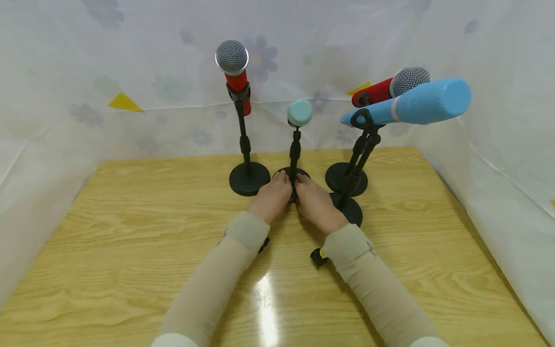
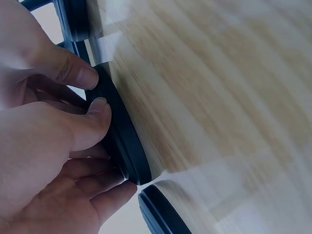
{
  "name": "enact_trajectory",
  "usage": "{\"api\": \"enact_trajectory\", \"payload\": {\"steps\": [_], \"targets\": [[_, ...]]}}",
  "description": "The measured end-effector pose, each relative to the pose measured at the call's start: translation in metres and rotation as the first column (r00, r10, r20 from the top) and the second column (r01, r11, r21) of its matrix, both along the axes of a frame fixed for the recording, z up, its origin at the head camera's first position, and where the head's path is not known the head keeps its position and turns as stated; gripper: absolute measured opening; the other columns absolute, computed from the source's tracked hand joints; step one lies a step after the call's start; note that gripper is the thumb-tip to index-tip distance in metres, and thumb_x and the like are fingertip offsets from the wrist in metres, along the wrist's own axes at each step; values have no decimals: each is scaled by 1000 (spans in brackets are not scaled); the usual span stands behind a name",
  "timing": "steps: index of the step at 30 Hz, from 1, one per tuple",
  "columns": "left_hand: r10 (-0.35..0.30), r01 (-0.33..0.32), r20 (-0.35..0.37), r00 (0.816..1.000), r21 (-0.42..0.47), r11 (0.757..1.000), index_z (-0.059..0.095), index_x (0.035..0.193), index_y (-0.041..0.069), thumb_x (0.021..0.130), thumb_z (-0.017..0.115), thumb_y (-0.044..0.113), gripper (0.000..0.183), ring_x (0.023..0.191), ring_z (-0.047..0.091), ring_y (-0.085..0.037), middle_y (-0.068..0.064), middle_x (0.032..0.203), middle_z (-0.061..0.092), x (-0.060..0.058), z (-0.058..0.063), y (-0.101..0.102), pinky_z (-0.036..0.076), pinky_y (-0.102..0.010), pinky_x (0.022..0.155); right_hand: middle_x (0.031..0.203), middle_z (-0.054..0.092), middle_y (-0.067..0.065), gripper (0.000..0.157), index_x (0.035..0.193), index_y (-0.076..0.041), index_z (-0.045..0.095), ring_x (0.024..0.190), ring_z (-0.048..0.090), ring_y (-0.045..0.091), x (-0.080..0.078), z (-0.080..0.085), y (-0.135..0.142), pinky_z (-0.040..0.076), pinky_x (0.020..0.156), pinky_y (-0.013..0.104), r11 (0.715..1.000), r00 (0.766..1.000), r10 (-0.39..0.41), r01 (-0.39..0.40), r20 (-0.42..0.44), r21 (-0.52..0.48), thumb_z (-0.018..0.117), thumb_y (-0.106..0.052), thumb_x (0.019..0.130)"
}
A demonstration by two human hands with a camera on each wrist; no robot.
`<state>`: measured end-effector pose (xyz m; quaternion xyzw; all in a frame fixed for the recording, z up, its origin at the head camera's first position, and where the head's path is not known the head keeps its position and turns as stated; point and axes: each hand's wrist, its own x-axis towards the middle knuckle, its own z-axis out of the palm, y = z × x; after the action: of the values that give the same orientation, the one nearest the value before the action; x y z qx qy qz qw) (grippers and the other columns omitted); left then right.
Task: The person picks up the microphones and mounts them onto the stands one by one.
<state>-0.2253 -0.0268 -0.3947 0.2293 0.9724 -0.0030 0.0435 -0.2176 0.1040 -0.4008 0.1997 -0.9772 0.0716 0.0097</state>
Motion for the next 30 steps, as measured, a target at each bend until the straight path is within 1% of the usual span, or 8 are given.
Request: {"api": "enact_trajectory", "payload": {"steps": [4,8,11,14,16,19,23,30], "targets": [[-5,5,-8,1000,-6,1000,42,149,-6,106,47,6,45,148,39,-31,-23,158,38,-2,0,5,48,-37,112,146,52,22,43,139,5,55,124,62,35,-2,0,2,57,99,43,1000,1000,-15,15,4,3,62,-3,97],[-13,13,4,1000,-20,1000,40,150,-6,106,47,6,46,150,36,-31,-23,160,36,0,-1,8,41,-37,118,150,49,21,48,142,5,53,130,59,35,1,-3,5,55,104,43,999,999,-30,30,12,12,64,-3,96],[-29,29,0,1000,-25,999,40,150,-6,106,46,5,46,150,37,-31,-23,160,36,1,-1,8,43,-36,117,152,48,21,50,142,5,52,132,57,35,3,-5,7,53,106,42,999,999,-38,38,2,16,65,-3,95],[-40,39,-29,999,-30,999,42,149,-6,107,46,6,45,148,40,-31,-23,157,39,1,0,9,46,-36,114,152,47,20,51,144,5,50,134,56,34,4,-5,8,53,107,42,999,999,-42,42,-9,8,64,-2,95],[-38,37,-35,999,-31,999,42,149,-7,107,46,7,44,147,41,-30,-23,157,39,0,1,9,47,-36,113,154,45,20,53,146,5,48,136,54,35,4,-4,8,52,108,42,999,999,-47,47,-2,1,63,-1,95],[-25,25,-12,1000,-32,999,42,149,-6,107,46,8,45,148,39,-30,-22,158,38,-1,3,8,45,-36,115,157,42,20,55,149,4,44,139,51,35,4,-2,7,50,110,43,999,998,-49,49,26,-4,61,-2,97],[-16,17,32,999,-28,999,40,150,-5,107,45,8,46,151,35,-30,-22,160,34,-1,3,9,44,-37,116,158,40,20,52,149,4,43,139,51,35,6,-1,7,50,110,43,999,998,-48,47,41,5,57,-5,100],[-16,18,42,999,-36,999,39,151,-4,107,45,8,46,152,33,-30,-21,162,32,0,4,11,42,-37,118,156,43,21,50,148,6,44,138,52,34,9,-3,9,52,108,42,999,999,-41,41,0,4,55,-4,101]]}}
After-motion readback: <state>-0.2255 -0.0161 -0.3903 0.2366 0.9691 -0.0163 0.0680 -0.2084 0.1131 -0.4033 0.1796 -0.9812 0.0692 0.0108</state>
